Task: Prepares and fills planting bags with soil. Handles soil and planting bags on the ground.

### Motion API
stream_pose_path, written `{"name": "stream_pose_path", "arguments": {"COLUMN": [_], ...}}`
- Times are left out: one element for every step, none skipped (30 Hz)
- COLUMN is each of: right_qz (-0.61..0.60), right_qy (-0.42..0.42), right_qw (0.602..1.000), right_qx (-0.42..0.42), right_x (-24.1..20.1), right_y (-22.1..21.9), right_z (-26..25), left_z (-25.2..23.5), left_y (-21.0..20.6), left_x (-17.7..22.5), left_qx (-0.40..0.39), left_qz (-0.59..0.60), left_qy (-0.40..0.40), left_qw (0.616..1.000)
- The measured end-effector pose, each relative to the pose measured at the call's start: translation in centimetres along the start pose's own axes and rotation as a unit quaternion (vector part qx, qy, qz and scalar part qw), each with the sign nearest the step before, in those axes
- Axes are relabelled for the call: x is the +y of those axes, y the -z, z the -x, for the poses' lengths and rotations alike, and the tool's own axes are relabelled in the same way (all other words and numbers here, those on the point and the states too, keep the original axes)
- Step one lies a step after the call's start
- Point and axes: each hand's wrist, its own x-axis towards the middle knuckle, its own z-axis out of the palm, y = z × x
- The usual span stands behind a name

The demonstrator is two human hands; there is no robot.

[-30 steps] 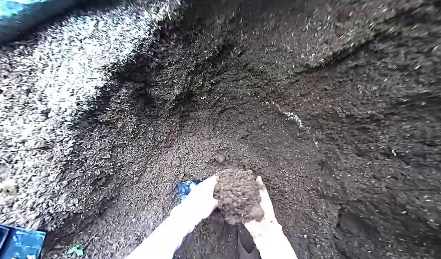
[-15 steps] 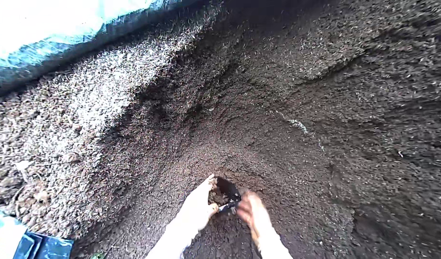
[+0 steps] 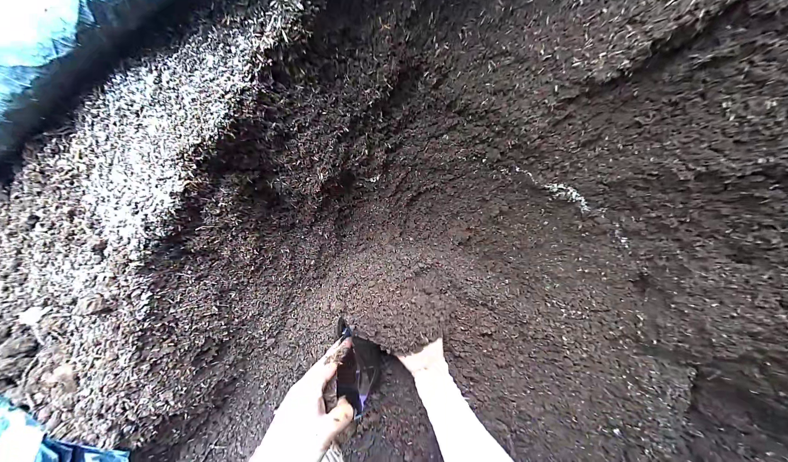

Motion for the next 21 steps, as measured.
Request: {"name": "stream_pose_path", "arguments": {"right_qz": [0.008,0.022,0.035,0.047,0.059,0.064,0.072,0.068,0.045,0.038,0.038,0.045,0.048,0.045,0.043,0.049,0.065,0.093,0.128,0.175,0.228], "right_qy": [0.0,0.005,0.008,0.01,0.014,0.018,0.027,0.043,0.048,0.04,0.033,0.032,0.029,0.014,0.002,0.007,0.018,0.026,0.026,0.037,0.057], "right_qw": [1.0,1.0,0.999,0.998,0.998,0.998,0.997,0.996,0.994,0.983,0.967,0.953,0.946,0.942,0.946,0.955,0.961,0.964,0.963,0.958,0.95], "right_qx": [0.006,0.019,0.025,0.031,0.036,0.017,-0.007,-0.039,-0.092,-0.174,-0.25,-0.296,-0.321,-0.331,-0.32,-0.292,-0.269,-0.246,-0.237,-0.223,-0.206], "right_x": [-0.3,-0.6,-1.1,-1.6,-2.1,-2.9,-3.9,-4.7,-5.5,-6.5,-7.3,-7.8,-8.1,-8.3,-8.2,-7.8,-7.3,-7.0,-6.8,-6.6,-6.3], "right_y": [0.1,0.2,0.2,0.1,0.2,0.3,0.2,0.1,-0.2,-0.6,-1.4,-2.4,-3.6,-4.7,-5.6,-6.1,-6.6,-7.2,-7.8,-8.4,-8.8], "right_z": [-0.4,0.0,0.9,1.4,1.8,2.9,4.2,5.4,6.2,7.2,8.2,9.5,10.9,12.2,13.4,14.2,14.8,15.3,15.6,15.9,16.2], "left_z": [-0.1,-0.2,-0.5,-0.8,-1.2,-1.5,-1.7,-1.9,-2.0,-2.1,-2.2,-2.3,-2.3,-2.4,-2.4,-2.3,-2.2,-2.0,-1.9,-1.7,-1.4], "left_y": [-0.2,-0.4,-0.4,-0.4,-0.4,-0.6,-0.8,-1.1,-1.4,-1.7,-2.0,-2.2,-2.4,-2.6,-2.8,-2.9,-3.0,-3.1,-3.3,-3.5,-3.6], "left_x": [0.0,0.1,0.4,0.6,0.9,1.1,1.4,1.8,2.2,2.5,2.9,3.2,3.5,3.7,3.9,4.1,4.2,4.3,4.2,4.0,3.7], "left_qx": [-0.001,0.002,0.012,0.023,0.029,0.031,0.023,0.017,0.011,0.008,0.009,0.009,0.005,0.006,0.01,0.014,0.018,0.025,0.036,0.047,0.061], "left_qz": [0.007,0.015,0.025,0.036,0.044,0.052,0.055,0.054,0.054,0.051,0.05,0.049,0.048,0.046,0.046,0.046,0.048,0.052,0.055,0.055,0.049], "left_qy": [0.008,0.012,0.016,0.017,0.016,0.015,0.017,0.017,0.017,0.016,0.013,0.01,0.008,0.005,0.005,0.007,0.01,0.01,0.007,0.005,0.005], "left_qw": [1.0,1.0,0.999,0.999,0.998,0.998,0.998,0.998,0.998,0.999,0.999,0.999,0.999,0.999,0.999,0.999,0.999,0.998,0.998,0.997,0.997]}}
